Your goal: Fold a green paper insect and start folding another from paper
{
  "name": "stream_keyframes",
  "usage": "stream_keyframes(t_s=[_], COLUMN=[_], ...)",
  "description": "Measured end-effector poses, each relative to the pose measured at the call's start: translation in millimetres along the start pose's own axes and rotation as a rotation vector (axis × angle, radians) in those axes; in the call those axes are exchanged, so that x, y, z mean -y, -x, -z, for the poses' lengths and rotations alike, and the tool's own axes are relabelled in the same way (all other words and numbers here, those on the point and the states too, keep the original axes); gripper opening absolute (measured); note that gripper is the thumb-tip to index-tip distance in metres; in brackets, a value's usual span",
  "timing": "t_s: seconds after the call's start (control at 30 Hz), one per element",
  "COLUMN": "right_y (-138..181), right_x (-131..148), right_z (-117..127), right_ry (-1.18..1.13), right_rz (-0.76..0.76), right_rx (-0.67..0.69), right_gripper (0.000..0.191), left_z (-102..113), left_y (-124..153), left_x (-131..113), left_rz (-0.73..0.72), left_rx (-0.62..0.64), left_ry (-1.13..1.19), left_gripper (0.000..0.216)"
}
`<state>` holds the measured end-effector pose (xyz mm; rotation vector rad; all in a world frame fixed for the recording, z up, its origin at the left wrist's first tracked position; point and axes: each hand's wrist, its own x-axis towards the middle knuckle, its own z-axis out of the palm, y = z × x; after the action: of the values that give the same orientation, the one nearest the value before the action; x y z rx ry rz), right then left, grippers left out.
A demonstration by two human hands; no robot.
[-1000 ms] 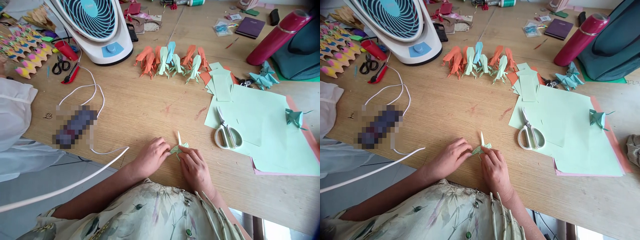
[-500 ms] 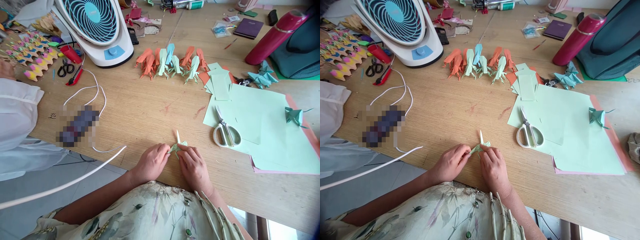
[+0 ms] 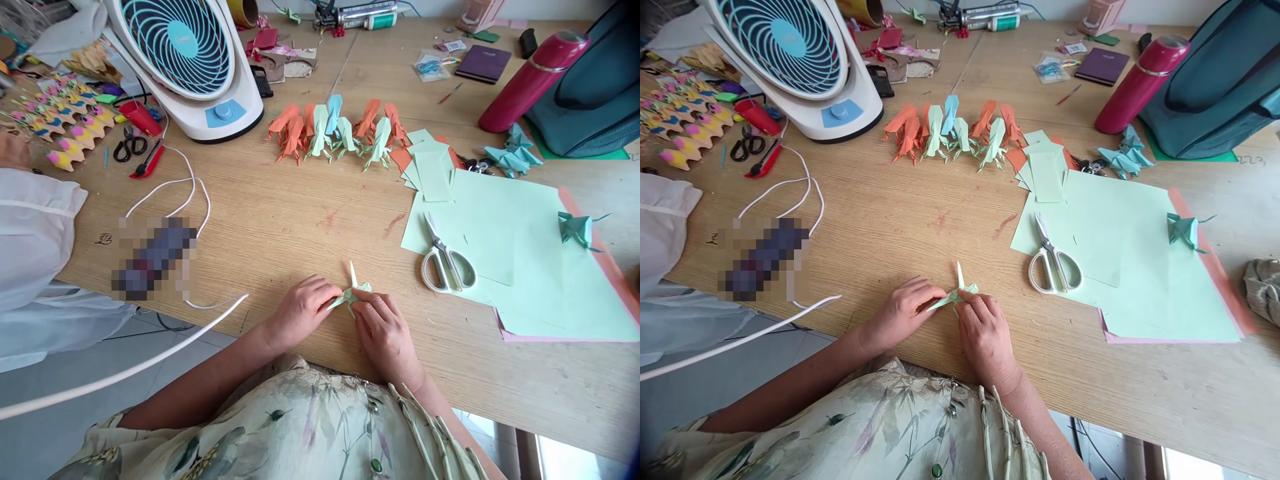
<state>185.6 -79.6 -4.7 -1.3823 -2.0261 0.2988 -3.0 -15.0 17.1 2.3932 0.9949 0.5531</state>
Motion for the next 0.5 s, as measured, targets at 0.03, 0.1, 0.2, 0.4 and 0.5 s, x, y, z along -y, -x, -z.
stream_keyframes(t_s=[0.03, 0.1, 0.2, 0.4, 0.5], right_y=[0.0, 0.2, 0.5, 0.0, -0.8], right_x=[0.1, 0.2, 0.4, 0.0, -0.3], right_z=[0.0, -0.2, -0.4, -0.1, 0.1], right_ry=[0.002, 0.006, 0.007, 0.001, -0.007], right_rz=[0.001, 0.004, 0.003, -0.004, 0.0], right_rx=[-0.002, -0.005, -0.007, -0.01, -0.015], right_gripper=[0.022, 0.022, 0.023, 0.023, 0.024], left_z=[1.0, 2.3, 3.0, 1.2, -0.3], left_y=[-2.1, -5.4, -8.1, -7.9, -7.0], left_x=[3.1, 8.2, 12.8, 18.7, 21.7], left_rz=[-0.043, -0.121, -0.198, -0.228, -0.22], left_rx=[0.023, 0.059, 0.077, 0.053, 0.052], left_ry=[-0.024, -0.078, -0.148, -0.176, -0.146], left_gripper=[0.011, 0.013, 0.015, 0.015, 0.014])
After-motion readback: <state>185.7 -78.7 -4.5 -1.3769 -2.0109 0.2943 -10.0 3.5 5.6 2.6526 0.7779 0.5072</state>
